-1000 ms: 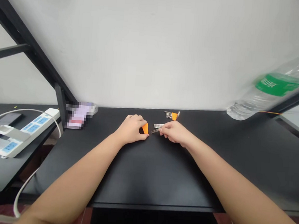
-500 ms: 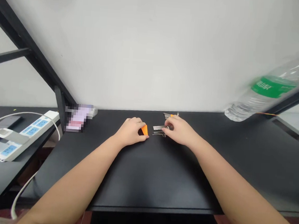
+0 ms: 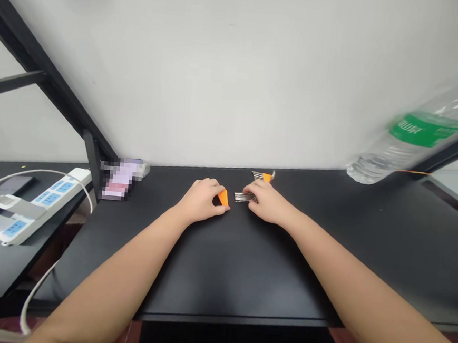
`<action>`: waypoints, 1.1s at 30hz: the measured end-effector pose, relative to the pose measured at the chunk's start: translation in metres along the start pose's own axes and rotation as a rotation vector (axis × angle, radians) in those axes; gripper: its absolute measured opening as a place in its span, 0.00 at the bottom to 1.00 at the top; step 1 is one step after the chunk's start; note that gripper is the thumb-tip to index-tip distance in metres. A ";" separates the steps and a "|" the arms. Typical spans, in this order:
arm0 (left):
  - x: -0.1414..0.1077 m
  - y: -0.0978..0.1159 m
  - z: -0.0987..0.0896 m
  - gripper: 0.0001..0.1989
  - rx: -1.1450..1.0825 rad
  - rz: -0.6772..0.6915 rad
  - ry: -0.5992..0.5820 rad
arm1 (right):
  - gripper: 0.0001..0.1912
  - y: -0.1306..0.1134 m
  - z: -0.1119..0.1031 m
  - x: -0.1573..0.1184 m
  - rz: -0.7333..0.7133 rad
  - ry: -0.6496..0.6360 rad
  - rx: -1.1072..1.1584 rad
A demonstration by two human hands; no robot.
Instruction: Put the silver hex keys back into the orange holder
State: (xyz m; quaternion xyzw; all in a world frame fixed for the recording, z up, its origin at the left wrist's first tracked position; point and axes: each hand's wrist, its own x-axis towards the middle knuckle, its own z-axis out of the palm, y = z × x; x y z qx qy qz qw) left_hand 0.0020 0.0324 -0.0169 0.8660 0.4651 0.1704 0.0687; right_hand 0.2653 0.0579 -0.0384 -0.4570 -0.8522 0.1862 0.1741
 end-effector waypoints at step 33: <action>0.000 0.003 0.002 0.17 -0.080 0.001 -0.006 | 0.05 0.028 -0.026 0.003 0.364 -0.006 -0.079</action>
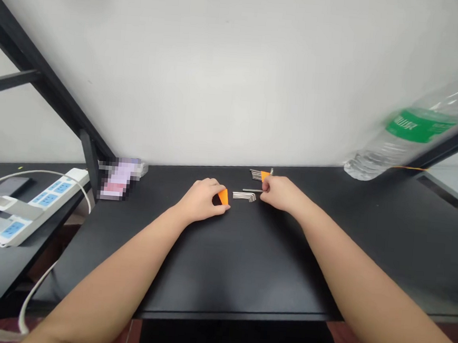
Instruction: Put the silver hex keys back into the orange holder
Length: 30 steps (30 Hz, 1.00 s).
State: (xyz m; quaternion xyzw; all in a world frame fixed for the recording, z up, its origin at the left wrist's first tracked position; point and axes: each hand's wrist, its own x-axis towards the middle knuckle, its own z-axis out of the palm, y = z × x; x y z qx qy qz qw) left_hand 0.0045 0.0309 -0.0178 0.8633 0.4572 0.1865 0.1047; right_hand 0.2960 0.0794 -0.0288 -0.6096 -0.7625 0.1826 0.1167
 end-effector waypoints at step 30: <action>0.000 0.008 0.002 0.21 -0.172 0.145 0.050 | 0.18 -0.057 0.001 -0.036 -0.709 0.121 0.293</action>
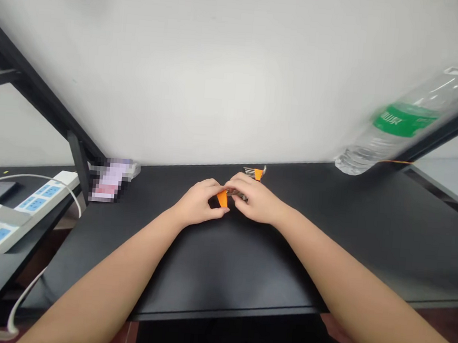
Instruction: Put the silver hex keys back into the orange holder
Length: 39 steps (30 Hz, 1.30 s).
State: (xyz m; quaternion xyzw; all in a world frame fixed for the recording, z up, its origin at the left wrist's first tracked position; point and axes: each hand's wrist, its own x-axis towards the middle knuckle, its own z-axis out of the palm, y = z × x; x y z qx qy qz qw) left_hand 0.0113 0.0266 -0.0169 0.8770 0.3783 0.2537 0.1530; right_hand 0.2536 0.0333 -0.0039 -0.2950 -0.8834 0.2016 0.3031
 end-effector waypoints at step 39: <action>-0.001 -0.007 0.000 0.17 -0.005 -0.135 0.113 | 0.12 0.026 -0.012 -0.002 0.094 0.213 -0.004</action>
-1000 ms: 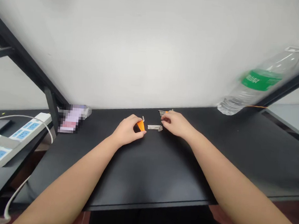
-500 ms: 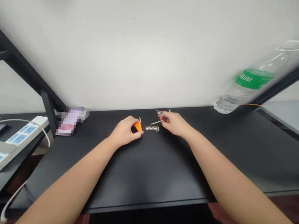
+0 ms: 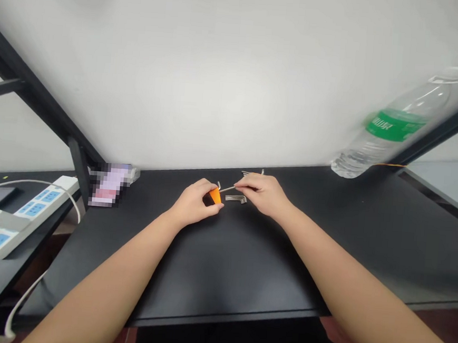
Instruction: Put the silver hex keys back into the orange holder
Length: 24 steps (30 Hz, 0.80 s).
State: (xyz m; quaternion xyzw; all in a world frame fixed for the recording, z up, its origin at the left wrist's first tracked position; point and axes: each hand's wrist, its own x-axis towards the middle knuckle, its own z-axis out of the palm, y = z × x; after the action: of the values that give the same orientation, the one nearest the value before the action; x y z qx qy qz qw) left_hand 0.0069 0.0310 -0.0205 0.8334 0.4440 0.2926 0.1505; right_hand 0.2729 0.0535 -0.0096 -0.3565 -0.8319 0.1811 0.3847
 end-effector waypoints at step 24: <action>-0.001 0.002 0.001 0.19 0.002 -0.031 -0.038 | 0.05 0.036 0.001 0.000 0.237 -0.295 -0.236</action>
State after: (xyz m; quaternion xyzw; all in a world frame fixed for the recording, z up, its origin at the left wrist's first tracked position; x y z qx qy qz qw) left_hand 0.0086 0.0288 -0.0203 0.8319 0.4544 0.2740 0.1624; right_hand 0.2886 0.0779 -0.0316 -0.4640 -0.8469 0.1764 0.1906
